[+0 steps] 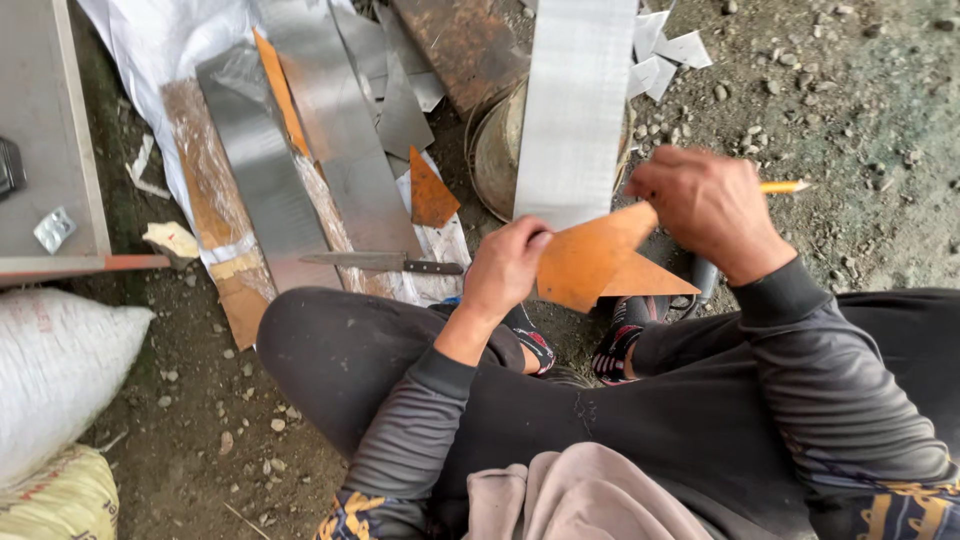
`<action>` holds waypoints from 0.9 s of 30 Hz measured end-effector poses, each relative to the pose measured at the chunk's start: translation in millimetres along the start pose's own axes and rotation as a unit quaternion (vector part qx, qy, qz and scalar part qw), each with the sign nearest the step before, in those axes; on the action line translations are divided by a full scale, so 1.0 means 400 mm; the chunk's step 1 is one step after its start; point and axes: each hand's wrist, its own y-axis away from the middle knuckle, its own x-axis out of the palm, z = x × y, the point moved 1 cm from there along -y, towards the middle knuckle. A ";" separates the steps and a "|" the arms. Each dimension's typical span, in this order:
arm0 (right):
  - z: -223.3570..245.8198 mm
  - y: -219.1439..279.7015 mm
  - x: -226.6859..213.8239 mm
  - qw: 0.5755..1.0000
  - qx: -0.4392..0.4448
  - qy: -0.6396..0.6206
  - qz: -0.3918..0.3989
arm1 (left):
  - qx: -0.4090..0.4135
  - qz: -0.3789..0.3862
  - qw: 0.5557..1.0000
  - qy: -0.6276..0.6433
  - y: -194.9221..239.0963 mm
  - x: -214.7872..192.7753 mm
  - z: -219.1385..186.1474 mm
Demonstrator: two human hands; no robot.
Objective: The person sits on the ground and uses a pencil and an orange triangular template to mark cutting lines on a long metal sheet. They repeatedly position the template, trace its edges, and adjust its placement to create multiple geometric outlines on the metal surface.
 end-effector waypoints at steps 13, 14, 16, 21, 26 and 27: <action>0.024 -0.005 0.213 0.913 0.205 -0.351 0.016 | -0.269 -0.056 0.940 0.201 0.070 0.113 0.167; 0.014 0.001 0.207 0.921 0.188 -0.340 -0.001 | -0.198 -0.110 0.969 0.094 0.035 0.109 0.216; -0.017 0.082 0.178 0.934 0.206 -0.289 -0.035 | -0.109 -0.184 0.970 -0.115 0.116 0.104 0.284; -0.124 0.077 0.106 0.855 0.280 -0.407 -0.160 | -0.222 -0.086 0.971 -0.002 0.063 0.214 0.369; -0.076 0.105 0.169 0.889 0.241 -0.375 -0.099 | -0.298 -0.036 0.936 0.183 0.047 0.288 0.377; -0.058 0.104 0.190 0.909 0.226 -0.344 -0.060 | -0.303 -0.033 0.926 0.223 0.048 0.291 0.380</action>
